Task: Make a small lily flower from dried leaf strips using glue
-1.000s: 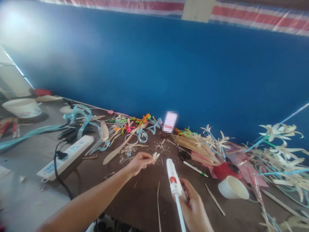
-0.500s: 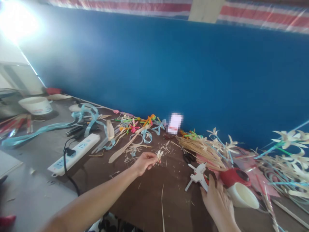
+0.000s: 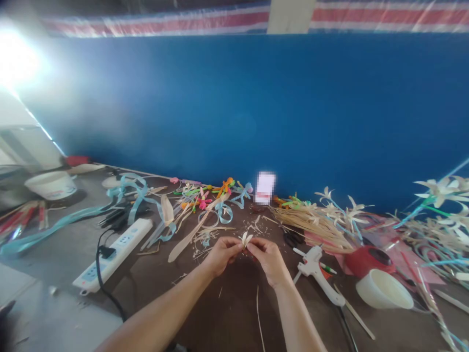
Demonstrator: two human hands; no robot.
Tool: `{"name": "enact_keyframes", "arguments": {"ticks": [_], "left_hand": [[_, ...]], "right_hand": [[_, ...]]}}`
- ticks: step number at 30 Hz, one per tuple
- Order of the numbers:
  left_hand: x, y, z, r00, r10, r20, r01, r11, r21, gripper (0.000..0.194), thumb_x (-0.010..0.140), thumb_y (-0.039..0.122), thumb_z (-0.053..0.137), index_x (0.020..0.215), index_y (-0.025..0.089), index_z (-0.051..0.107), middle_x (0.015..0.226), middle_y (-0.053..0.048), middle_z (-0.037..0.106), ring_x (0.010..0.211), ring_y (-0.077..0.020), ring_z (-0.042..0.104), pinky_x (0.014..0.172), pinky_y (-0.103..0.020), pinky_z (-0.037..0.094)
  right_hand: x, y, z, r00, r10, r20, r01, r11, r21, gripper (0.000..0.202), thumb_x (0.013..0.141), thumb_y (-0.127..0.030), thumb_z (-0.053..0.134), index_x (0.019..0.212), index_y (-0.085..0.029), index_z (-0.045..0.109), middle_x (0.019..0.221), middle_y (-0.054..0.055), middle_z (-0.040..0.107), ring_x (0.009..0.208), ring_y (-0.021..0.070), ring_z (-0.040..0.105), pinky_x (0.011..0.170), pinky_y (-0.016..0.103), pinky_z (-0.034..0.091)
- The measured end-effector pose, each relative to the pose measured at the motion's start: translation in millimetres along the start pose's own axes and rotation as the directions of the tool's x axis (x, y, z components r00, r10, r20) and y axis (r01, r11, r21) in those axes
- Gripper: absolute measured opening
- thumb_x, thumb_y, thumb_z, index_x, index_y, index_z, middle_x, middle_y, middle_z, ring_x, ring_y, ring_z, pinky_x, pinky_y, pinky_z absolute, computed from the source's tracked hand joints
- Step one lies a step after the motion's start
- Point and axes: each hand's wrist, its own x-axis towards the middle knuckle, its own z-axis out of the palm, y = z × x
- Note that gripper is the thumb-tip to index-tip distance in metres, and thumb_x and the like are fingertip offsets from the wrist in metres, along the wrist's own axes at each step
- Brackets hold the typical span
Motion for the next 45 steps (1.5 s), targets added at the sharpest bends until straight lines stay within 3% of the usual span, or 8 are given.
{"name": "enact_keyframes", "arguments": {"ticks": [12, 20, 24, 31, 35, 40, 45], "left_hand": [[1.8, -4.7, -2.3, 1.000, 0.005, 0.014, -0.008, 0.982, 0.187, 0.031, 0.065, 0.041, 0.060, 0.067, 0.011, 0.064, 0.052, 0.000, 0.055, 0.038, -0.0030, 0.028, 0.039, -0.019, 0.019], [-2.5, 5.6, 0.1, 0.989, 0.126, 0.079, -0.144, 0.946, 0.290, 0.024, 0.068, 0.035, 0.059, 0.064, 0.012, 0.066, 0.059, -0.003, 0.061, 0.057, -0.0119, 0.050, 0.057, -0.022, 0.037], [-3.1, 6.5, -0.9, 0.977, 0.176, 0.118, -0.204, 0.932, 0.300, 0.021, 0.069, 0.032, 0.059, 0.066, 0.012, 0.066, 0.064, -0.004, 0.063, 0.063, -0.0141, 0.053, 0.064, -0.024, 0.040], [-2.9, 8.9, -1.8, 0.964, 0.210, 0.163, -0.256, 0.900, 0.354, 0.019, 0.070, 0.029, 0.058, 0.064, 0.012, 0.066, 0.063, -0.004, 0.062, 0.062, -0.0139, 0.053, 0.062, -0.023, 0.040], [-2.4, 5.3, -0.3, 0.969, 0.219, 0.116, -0.246, 0.908, 0.340, 0.020, 0.070, 0.030, 0.058, 0.066, 0.012, 0.066, 0.063, -0.004, 0.062, 0.062, -0.0142, 0.053, 0.062, -0.024, 0.040], [-0.3, 0.2, 1.9, 0.974, 0.220, -0.046, -0.198, 0.937, 0.289, 0.025, 0.065, 0.036, 0.061, 0.070, 0.012, 0.067, 0.062, -0.004, 0.062, 0.059, -0.0138, 0.052, 0.058, -0.024, 0.040], [2.3, -2.5, 0.9, 0.971, 0.174, -0.166, -0.131, 0.961, 0.244, 0.030, 0.060, 0.040, 0.064, 0.071, 0.012, 0.068, 0.051, -0.001, 0.057, 0.047, -0.0095, 0.047, 0.047, -0.020, 0.036]], "right_hand": [[-4.6, 3.1, -4.6, 0.994, -0.080, 0.076, 0.075, 0.995, 0.071, 0.016, 0.068, -0.030, 0.061, 0.070, -0.015, 0.060, 0.061, -0.001, 0.058, 0.057, 0.0102, 0.048, 0.050, 0.020, 0.034], [-5.9, 6.1, -5.6, 0.987, -0.143, 0.076, 0.131, 0.981, 0.145, 0.011, 0.067, -0.024, 0.063, 0.067, -0.015, 0.058, 0.062, -0.003, 0.053, 0.058, 0.0083, 0.047, 0.056, 0.020, 0.037], [-5.2, 10.2, -6.2, 0.985, -0.154, 0.080, 0.133, 0.965, 0.224, 0.010, 0.065, -0.022, 0.065, 0.068, -0.016, 0.057, 0.065, -0.003, 0.053, 0.060, 0.0091, 0.049, 0.060, 0.022, 0.040], [-5.2, 14.6, -6.8, 0.977, -0.173, 0.123, 0.134, 0.953, 0.270, 0.009, 0.066, -0.021, 0.065, 0.070, -0.019, 0.057, 0.065, -0.004, 0.053, 0.062, 0.0095, 0.050, 0.062, 0.023, 0.040], [-3.6, 19.3, -5.3, 0.980, -0.186, 0.069, 0.165, 0.956, 0.242, 0.010, 0.066, -0.021, 0.064, 0.072, -0.019, 0.057, 0.065, -0.004, 0.052, 0.061, 0.0083, 0.048, 0.059, 0.021, 0.039], [-3.3, 17.3, -2.6, 0.979, -0.201, 0.045, 0.188, 0.962, 0.198, 0.019, 0.069, -0.023, 0.062, 0.085, -0.020, 0.052, 0.069, -0.003, 0.050, 0.060, 0.0081, 0.045, 0.052, 0.019, 0.037], [-3.4, 15.4, 1.9, 0.954, -0.297, -0.029, 0.297, 0.955, -0.013, 0.011, 0.072, -0.024, 0.056, 0.080, -0.018, 0.051, 0.073, -0.001, 0.053, 0.064, 0.0105, 0.048, 0.058, 0.022, 0.039]]}}
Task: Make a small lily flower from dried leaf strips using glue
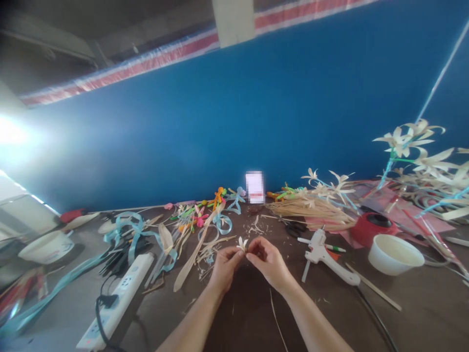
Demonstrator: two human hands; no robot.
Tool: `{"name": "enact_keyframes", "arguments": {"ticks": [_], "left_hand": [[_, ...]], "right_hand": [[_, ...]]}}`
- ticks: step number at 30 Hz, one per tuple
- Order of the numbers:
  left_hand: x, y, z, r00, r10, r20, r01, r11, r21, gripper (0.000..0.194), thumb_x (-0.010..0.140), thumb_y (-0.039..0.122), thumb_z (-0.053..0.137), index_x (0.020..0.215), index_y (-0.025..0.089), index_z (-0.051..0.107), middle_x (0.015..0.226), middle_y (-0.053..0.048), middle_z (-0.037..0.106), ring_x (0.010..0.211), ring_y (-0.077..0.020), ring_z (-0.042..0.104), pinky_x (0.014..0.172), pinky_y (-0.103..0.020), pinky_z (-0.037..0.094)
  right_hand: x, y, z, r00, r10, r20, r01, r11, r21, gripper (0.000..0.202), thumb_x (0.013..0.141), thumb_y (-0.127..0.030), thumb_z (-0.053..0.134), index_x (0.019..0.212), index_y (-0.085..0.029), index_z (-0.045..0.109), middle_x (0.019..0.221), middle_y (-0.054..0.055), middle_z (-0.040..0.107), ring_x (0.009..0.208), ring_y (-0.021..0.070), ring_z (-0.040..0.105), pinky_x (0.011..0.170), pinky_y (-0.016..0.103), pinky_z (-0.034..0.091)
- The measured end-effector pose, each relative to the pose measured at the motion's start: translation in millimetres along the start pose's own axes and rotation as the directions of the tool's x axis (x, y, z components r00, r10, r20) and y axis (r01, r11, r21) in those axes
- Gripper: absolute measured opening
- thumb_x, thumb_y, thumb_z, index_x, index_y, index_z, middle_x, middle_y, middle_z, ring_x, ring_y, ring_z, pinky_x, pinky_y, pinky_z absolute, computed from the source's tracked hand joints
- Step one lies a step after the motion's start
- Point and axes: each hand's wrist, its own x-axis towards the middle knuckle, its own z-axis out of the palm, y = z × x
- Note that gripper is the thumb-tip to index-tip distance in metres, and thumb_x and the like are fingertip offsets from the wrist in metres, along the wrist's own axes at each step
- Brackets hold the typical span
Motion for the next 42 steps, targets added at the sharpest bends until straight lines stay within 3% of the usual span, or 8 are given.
{"name": "enact_keyframes", "arguments": {"ticks": [6, 12, 19, 29, 36, 42], "left_hand": [[1.4, -3.4, -1.2, 0.997, 0.068, 0.024, -0.071, 0.989, 0.127, 0.028, 0.067, 0.037, 0.059, 0.077, 0.012, 0.067, 0.052, -0.001, 0.057, 0.044, -0.0086, 0.044, 0.044, -0.020, 0.035], [-1.6, 6.3, -0.4, 0.951, 0.285, 0.117, -0.306, 0.917, 0.257, 0.019, 0.074, 0.025, 0.053, 0.080, 0.015, 0.068, 0.068, -0.005, 0.061, 0.063, -0.0136, 0.052, 0.059, -0.023, 0.040], [-4.3, 10.5, 0.5, 0.920, 0.353, 0.168, -0.389, 0.868, 0.308, 0.020, 0.077, 0.020, 0.049, 0.085, 0.017, 0.067, 0.074, -0.006, 0.063, 0.066, -0.0144, 0.054, 0.061, -0.024, 0.040], [-7.6, 15.4, 1.0, 0.910, 0.387, 0.147, -0.412, 0.813, 0.411, 0.019, 0.076, 0.020, 0.049, 0.082, 0.020, 0.068, 0.066, -0.004, 0.061, 0.064, -0.0147, 0.054, 0.061, -0.024, 0.040], [-5.2, 12.4, 1.3, 0.946, 0.304, 0.108, -0.323, 0.890, 0.321, 0.021, 0.074, 0.021, 0.052, 0.090, 0.019, 0.066, 0.082, -0.007, 0.066, 0.076, -0.0182, 0.058, 0.069, -0.026, 0.042], [-2.8, 11.9, -1.3, 0.955, 0.271, 0.123, -0.297, 0.903, 0.311, 0.019, 0.073, 0.022, 0.053, 0.083, 0.016, 0.068, 0.074, -0.006, 0.066, 0.068, -0.0168, 0.057, 0.064, -0.025, 0.042]], "right_hand": [[-0.5, 4.0, 3.0, 0.994, -0.087, -0.072, 0.067, 0.968, -0.244, 0.006, 0.074, -0.024, 0.052, 0.073, -0.018, 0.053, 0.070, 0.000, 0.056, 0.065, 0.0124, 0.051, 0.062, 0.023, 0.041], [-1.6, 0.5, 4.8, 0.979, -0.174, -0.111, 0.127, 0.932, -0.339, 0.006, 0.073, -0.023, 0.051, 0.072, -0.019, 0.054, 0.075, 0.001, 0.055, 0.068, 0.0132, 0.052, 0.063, 0.023, 0.041], [-1.9, 1.2, 6.5, 0.969, -0.223, -0.110, 0.165, 0.907, -0.388, 0.005, 0.073, -0.020, 0.049, 0.070, -0.019, 0.054, 0.071, 0.000, 0.054, 0.066, 0.0128, 0.052, 0.063, 0.023, 0.041], [-3.6, -0.9, 7.8, 0.967, -0.224, -0.123, 0.162, 0.911, -0.380, 0.008, 0.073, -0.020, 0.048, 0.069, -0.019, 0.054, 0.069, 0.001, 0.054, 0.064, 0.0135, 0.051, 0.061, 0.023, 0.040], [-4.5, -2.4, 8.3, 0.970, -0.201, -0.137, 0.132, 0.908, -0.398, 0.010, 0.074, -0.022, 0.048, 0.068, -0.019, 0.056, 0.068, 0.001, 0.055, 0.062, 0.0138, 0.050, 0.061, 0.023, 0.040], [-4.1, -3.0, 9.1, 0.976, -0.180, -0.123, 0.105, 0.882, -0.460, 0.012, 0.075, -0.023, 0.049, 0.067, -0.020, 0.057, 0.065, 0.000, 0.055, 0.060, 0.0133, 0.050, 0.057, 0.022, 0.038]]}}
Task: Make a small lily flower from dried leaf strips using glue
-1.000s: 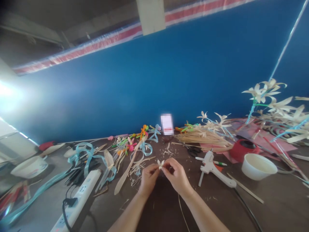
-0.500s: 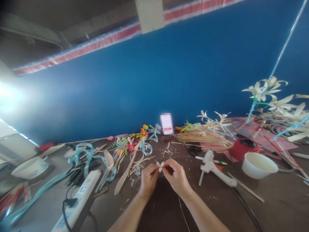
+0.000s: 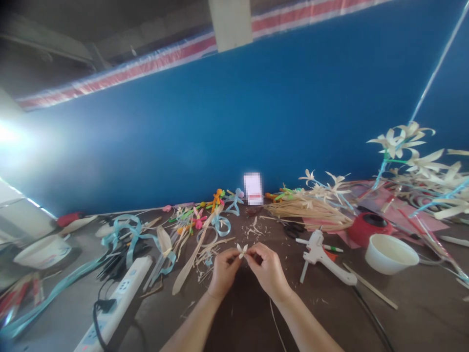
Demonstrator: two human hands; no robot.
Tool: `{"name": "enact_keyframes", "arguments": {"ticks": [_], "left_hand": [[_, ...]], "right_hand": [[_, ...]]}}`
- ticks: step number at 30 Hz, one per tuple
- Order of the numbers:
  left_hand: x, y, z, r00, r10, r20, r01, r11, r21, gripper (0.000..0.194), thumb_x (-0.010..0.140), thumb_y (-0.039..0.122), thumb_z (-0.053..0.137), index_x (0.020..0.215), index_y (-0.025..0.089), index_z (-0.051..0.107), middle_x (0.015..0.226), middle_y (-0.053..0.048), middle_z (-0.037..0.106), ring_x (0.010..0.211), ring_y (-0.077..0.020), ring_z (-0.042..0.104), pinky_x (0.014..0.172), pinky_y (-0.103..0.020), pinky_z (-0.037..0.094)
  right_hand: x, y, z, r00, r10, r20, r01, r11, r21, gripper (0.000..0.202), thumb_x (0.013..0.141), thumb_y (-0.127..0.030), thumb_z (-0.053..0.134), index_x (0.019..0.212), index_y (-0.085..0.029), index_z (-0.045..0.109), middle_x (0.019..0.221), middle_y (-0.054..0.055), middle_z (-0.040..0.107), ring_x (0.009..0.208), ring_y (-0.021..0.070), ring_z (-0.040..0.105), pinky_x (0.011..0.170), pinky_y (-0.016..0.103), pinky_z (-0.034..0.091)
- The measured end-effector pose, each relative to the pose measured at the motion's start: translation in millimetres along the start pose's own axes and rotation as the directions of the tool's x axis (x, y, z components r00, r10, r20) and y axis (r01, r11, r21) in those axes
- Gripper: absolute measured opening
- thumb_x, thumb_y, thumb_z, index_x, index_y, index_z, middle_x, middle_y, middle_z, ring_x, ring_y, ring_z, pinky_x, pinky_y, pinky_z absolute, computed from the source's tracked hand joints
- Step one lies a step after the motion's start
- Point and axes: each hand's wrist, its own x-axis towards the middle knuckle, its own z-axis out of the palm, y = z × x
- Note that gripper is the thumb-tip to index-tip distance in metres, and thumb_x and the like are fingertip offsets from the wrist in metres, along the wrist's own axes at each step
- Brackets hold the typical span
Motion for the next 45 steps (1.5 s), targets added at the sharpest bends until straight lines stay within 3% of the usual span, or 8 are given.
{"name": "enact_keyframes", "arguments": {"ticks": [7, 11, 14, 23, 30, 36, 40, 45], "left_hand": [[2.7, -7.7, 3.0, 0.985, -0.149, -0.083, 0.143, 0.987, -0.070, 0.022, 0.070, 0.031, 0.056, 0.074, 0.013, 0.067, 0.065, -0.004, 0.063, 0.060, -0.0143, 0.053, 0.055, -0.022, 0.039], [7.2, -18.9, 3.9, 0.943, -0.290, -0.161, 0.245, 0.936, -0.254, 0.027, 0.069, 0.037, 0.056, 0.074, 0.012, 0.064, 0.056, -0.001, 0.056, 0.046, -0.0083, 0.043, 0.041, -0.017, 0.029], [10.0, -23.9, 4.1, 0.919, -0.343, -0.193, 0.265, 0.901, -0.343, 0.030, 0.067, 0.040, 0.057, 0.074, 0.011, 0.062, 0.055, 0.000, 0.054, 0.042, -0.0057, 0.037, 0.038, -0.016, 0.025], [12.2, -15.3, 2.0, 0.938, -0.281, -0.203, 0.199, 0.917, -0.346, 0.027, 0.065, 0.038, 0.059, 0.073, 0.013, 0.065, 0.065, -0.006, 0.062, 0.054, -0.0122, 0.051, 0.047, -0.020, 0.037], [9.8, -11.6, 5.7, 0.963, -0.240, -0.121, 0.194, 0.933, -0.304, 0.022, 0.064, 0.035, 0.060, 0.068, 0.014, 0.064, 0.083, -0.008, 0.062, 0.064, -0.0143, 0.054, 0.047, -0.020, 0.039], [7.3, -16.6, 9.6, 0.957, -0.286, 0.041, 0.279, 0.877, -0.391, 0.026, 0.065, 0.036, 0.060, 0.071, 0.011, 0.061, 0.060, -0.001, 0.055, 0.050, -0.0081, 0.046, 0.042, -0.018, 0.036], [6.7, -18.3, 10.4, 0.936, -0.345, 0.076, 0.339, 0.817, -0.467, 0.026, 0.064, 0.036, 0.062, 0.070, 0.011, 0.058, 0.054, 0.002, 0.049, 0.046, -0.0067, 0.043, 0.040, -0.017, 0.036], [6.4, -17.9, 11.3, 0.928, -0.354, 0.113, 0.359, 0.774, -0.521, 0.024, 0.065, 0.034, 0.062, 0.072, 0.012, 0.055, 0.055, 0.002, 0.048, 0.047, -0.0064, 0.043, 0.039, -0.016, 0.036]], "right_hand": [[1.9, 0.9, -12.5, 0.995, 0.051, 0.088, -0.022, 0.952, -0.307, 0.007, 0.069, -0.027, 0.056, 0.071, -0.021, 0.056, 0.071, 0.001, 0.059, 0.064, 0.0150, 0.054, 0.058, 0.024, 0.038], [26.8, 13.0, -38.8, 0.969, 0.161, 0.189, -0.024, 0.818, -0.574, 0.007, 0.068, -0.025, 0.055, 0.073, -0.022, 0.058, 0.075, 0.003, 0.061, 0.068, 0.0175, 0.057, 0.060, 0.025, 0.036], [54.8, 25.1, -47.5, 0.962, 0.240, 0.132, -0.079, 0.705, -0.704, 0.015, 0.070, -0.024, 0.052, 0.083, -0.022, 0.059, 0.084, 0.006, 0.062, 0.074, 0.0200, 0.058, 0.061, 0.027, 0.036], [77.6, 50.0, -13.4, 0.945, 0.299, 0.136, -0.122, 0.705, -0.699, 0.013, 0.069, -0.016, 0.049, 0.069, -0.017, 0.062, 0.073, 0.009, 0.063, 0.069, 0.0197, 0.059, 0.058, 0.026, 0.036], [47.5, 21.4, -19.6, 0.940, 0.234, 0.246, -0.073, 0.846, -0.527, 0.013, 0.065, -0.016, 0.049, 0.068, -0.022, 0.060, 0.065, -0.001, 0.063, 0.062, 0.0132, 0.057, 0.055, 0.020, 0.036], [34.2, 11.2, -22.7, 0.932, 0.214, 0.293, -0.211, 0.977, -0.041, 0.007, 0.061, -0.015, 0.050, 0.059, -0.018, 0.055, 0.049, -0.005, 0.051, 0.046, 0.0086, 0.046, 0.044, 0.019, 0.033], [29.5, 18.6, -20.7, 0.823, 0.395, 0.408, -0.537, 0.777, 0.329, 0.007, 0.067, -0.024, 0.050, 0.065, -0.018, 0.052, 0.041, -0.010, 0.034, 0.033, 0.0048, 0.029, 0.032, 0.017, 0.023], [25.5, 21.4, -18.6, 0.769, 0.404, 0.496, -0.639, 0.513, 0.573, 0.011, 0.066, -0.027, 0.057, 0.068, -0.017, 0.052, 0.047, -0.009, 0.036, 0.035, 0.0031, 0.029, 0.032, 0.016, 0.021]]}}
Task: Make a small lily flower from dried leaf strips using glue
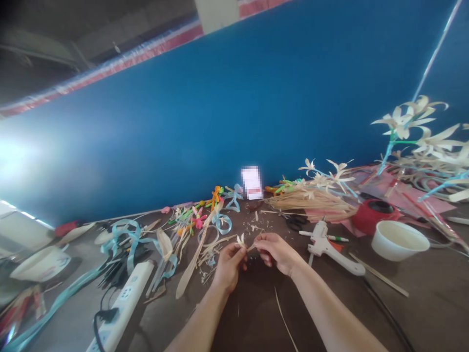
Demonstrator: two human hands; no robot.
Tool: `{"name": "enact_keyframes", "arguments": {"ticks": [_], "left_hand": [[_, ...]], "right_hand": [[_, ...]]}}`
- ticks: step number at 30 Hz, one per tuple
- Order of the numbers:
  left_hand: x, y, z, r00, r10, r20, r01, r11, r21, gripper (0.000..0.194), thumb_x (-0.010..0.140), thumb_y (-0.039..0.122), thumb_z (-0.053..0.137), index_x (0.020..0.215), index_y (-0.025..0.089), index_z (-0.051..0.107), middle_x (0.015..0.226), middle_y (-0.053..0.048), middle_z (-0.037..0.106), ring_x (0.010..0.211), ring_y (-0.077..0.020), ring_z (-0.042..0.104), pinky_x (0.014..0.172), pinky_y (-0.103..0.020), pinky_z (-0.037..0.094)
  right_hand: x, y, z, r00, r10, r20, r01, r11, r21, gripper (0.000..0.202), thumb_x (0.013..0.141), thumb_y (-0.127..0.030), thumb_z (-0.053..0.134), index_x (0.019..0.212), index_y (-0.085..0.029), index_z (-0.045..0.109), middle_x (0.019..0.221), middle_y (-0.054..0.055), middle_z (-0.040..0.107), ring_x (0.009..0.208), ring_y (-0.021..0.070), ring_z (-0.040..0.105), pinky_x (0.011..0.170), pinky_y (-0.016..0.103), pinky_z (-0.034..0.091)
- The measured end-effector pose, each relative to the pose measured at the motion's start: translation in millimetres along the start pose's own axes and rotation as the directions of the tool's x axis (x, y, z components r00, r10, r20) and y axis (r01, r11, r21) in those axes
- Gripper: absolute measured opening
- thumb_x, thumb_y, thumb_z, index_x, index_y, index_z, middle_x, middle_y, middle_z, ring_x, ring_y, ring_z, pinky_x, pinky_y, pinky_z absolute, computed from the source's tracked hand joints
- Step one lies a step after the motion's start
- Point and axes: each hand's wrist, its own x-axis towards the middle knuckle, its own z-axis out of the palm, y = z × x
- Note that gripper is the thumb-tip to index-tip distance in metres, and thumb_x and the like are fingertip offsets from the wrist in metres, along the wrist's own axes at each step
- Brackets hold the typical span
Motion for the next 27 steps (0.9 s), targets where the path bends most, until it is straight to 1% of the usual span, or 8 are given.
{"name": "enact_keyframes", "arguments": {"ticks": [3, 7, 11, 14, 17, 20, 23, 27], "left_hand": [[0.6, -0.1, -0.4, 1.000, -0.017, 0.012, 0.018, 0.999, -0.048, 0.022, 0.066, 0.032, 0.061, 0.072, 0.012, 0.054, 0.054, 0.003, 0.047, 0.047, -0.0058, 0.042, 0.038, -0.015, 0.035], [1.8, -0.1, -1.8, 0.999, -0.033, -0.004, 0.033, 0.995, -0.096, 0.022, 0.066, 0.031, 0.062, 0.073, 0.013, 0.054, 0.056, 0.003, 0.047, 0.048, -0.0061, 0.043, 0.037, -0.014, 0.033], [1.2, -0.4, -1.7, 0.999, -0.026, -0.023, 0.024, 0.998, -0.054, 0.022, 0.066, 0.032, 0.062, 0.073, 0.013, 0.054, 0.056, 0.002, 0.048, 0.050, -0.0068, 0.045, 0.037, -0.014, 0.034], [-0.3, -1.0, 0.2, 1.000, 0.003, -0.003, -0.003, 1.000, -0.019, 0.020, 0.067, 0.031, 0.061, 0.073, 0.012, 0.054, 0.058, 0.002, 0.048, 0.051, -0.0074, 0.045, 0.038, -0.014, 0.037], [-1.3, -0.9, 2.6, 0.999, 0.031, 0.038, -0.029, 0.999, -0.040, 0.017, 0.069, 0.028, 0.060, 0.072, 0.012, 0.054, 0.058, 0.002, 0.047, 0.049, -0.0061, 0.043, 0.039, -0.015, 0.038], [-2.1, 0.5, 4.1, 0.998, 0.034, 0.060, -0.028, 0.994, -0.101, 0.014, 0.071, 0.025, 0.058, 0.073, 0.013, 0.053, 0.060, 0.002, 0.049, 0.049, -0.0053, 0.043, 0.043, -0.016, 0.039], [-3.4, 3.2, 5.0, 0.996, 0.015, 0.085, -0.002, 0.988, -0.153, 0.012, 0.073, 0.024, 0.056, 0.076, 0.013, 0.052, 0.065, 0.000, 0.053, 0.052, -0.0067, 0.048, 0.047, -0.018, 0.041], [-4.6, 5.9, 6.3, 0.989, 0.014, 0.148, 0.008, 0.989, -0.148, 0.011, 0.074, 0.023, 0.054, 0.075, 0.012, 0.052, 0.067, -0.003, 0.057, 0.057, -0.0088, 0.051, 0.050, -0.019, 0.041]], "right_hand": [[-0.5, 1.1, 2.9, 1.000, -0.004, -0.020, 0.005, 0.997, 0.072, 0.016, 0.067, -0.031, 0.058, 0.068, -0.016, 0.052, 0.053, -0.007, 0.042, 0.036, 0.0025, 0.032, 0.032, 0.016, 0.022], [-0.1, 5.7, 9.5, 0.998, -0.057, -0.006, 0.057, 0.998, -0.032, 0.019, 0.068, -0.033, 0.058, 0.070, -0.015, 0.054, 0.056, -0.005, 0.047, 0.037, 0.0030, 0.034, 0.032, 0.017, 0.027], [2.2, 12.6, 13.6, 0.986, -0.152, -0.065, 0.140, 0.978, -0.154, 0.017, 0.067, -0.032, 0.059, 0.068, -0.015, 0.053, 0.050, -0.007, 0.044, 0.037, 0.0039, 0.034, 0.032, 0.017, 0.030], [3.1, 15.2, 12.9, 0.981, -0.174, -0.091, 0.161, 0.978, -0.129, 0.015, 0.066, -0.029, 0.059, 0.065, -0.016, 0.053, 0.044, -0.009, 0.039, 0.036, 0.0041, 0.032, 0.032, 0.016, 0.029], [2.5, 14.5, 11.1, 0.989, -0.131, -0.062, 0.131, 0.991, -0.012, 0.013, 0.065, -0.025, 0.060, 0.060, -0.016, 0.052, 0.041, -0.009, 0.039, 0.034, 0.0035, 0.031, 0.032, 0.016, 0.026], [1.2, 11.8, 9.7, 0.998, -0.059, 0.017, 0.057, 0.993, 0.106, 0.012, 0.066, -0.023, 0.060, 0.060, -0.015, 0.053, 0.046, -0.007, 0.045, 0.034, 0.0024, 0.031, 0.032, 0.016, 0.023], [0.6, 10.1, 8.3, 0.996, -0.012, 0.088, -0.001, 0.989, 0.151, 0.012, 0.069, -0.025, 0.057, 0.065, -0.014, 0.056, 0.053, -0.004, 0.052, 0.033, 0.0016, 0.033, 0.032, 0.017, 0.023], [1.4, 12.1, 6.5, 0.990, 0.038, 0.136, -0.065, 0.978, 0.200, 0.016, 0.071, -0.028, 0.055, 0.066, -0.013, 0.057, 0.054, -0.004, 0.050, 0.032, 0.0012, 0.032, 0.031, 0.017, 0.023]]}}
